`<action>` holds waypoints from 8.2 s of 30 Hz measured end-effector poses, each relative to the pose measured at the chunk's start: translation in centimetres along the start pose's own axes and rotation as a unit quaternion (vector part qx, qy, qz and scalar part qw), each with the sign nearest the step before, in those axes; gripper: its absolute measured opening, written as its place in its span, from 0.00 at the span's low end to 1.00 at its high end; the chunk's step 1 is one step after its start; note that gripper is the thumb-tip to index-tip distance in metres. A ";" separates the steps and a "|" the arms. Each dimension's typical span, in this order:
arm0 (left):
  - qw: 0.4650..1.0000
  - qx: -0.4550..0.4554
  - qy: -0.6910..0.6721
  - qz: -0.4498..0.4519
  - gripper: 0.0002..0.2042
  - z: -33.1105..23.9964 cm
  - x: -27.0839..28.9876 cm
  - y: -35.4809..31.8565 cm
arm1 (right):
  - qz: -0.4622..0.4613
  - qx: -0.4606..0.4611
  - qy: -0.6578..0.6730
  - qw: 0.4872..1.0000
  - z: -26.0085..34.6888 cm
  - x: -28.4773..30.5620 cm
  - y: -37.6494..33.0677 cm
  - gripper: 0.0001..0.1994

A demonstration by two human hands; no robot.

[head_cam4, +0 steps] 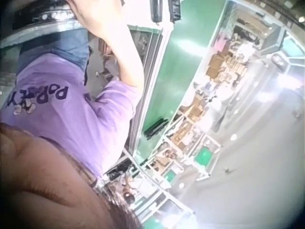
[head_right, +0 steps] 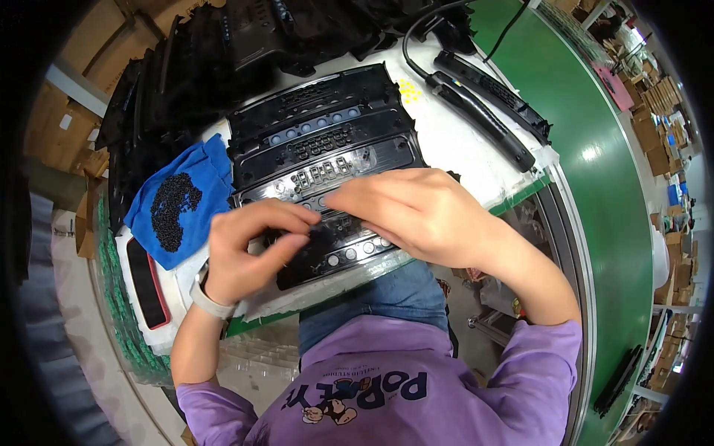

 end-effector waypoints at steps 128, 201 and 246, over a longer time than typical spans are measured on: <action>0.871 -0.250 0.415 0.086 0.10 -7.4 3.0 -2.3 | 0.110 -0.058 0.132 0.983 2.1 -3.7 2.2 0.11; 0.853 0.135 -0.369 -0.344 0.18 5.1 6.2 -3.2 | 0.037 -0.238 0.533 0.812 -4.5 -11.0 9.8 0.24; 0.970 -0.118 -0.013 -0.214 0.12 2.0 5.6 -2.4 | 0.037 -0.066 0.206 0.976 -5.5 -3.0 6.0 0.15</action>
Point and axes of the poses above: each hand's wrist, its own y-axis towards the middle knuckle, its own x-axis out of the back of the hand, z = x × y, the point moved 6 cm from there along y, towards the middle knuckle, and after that the axes turned 14 degrees about y, right-handed, at the moved point
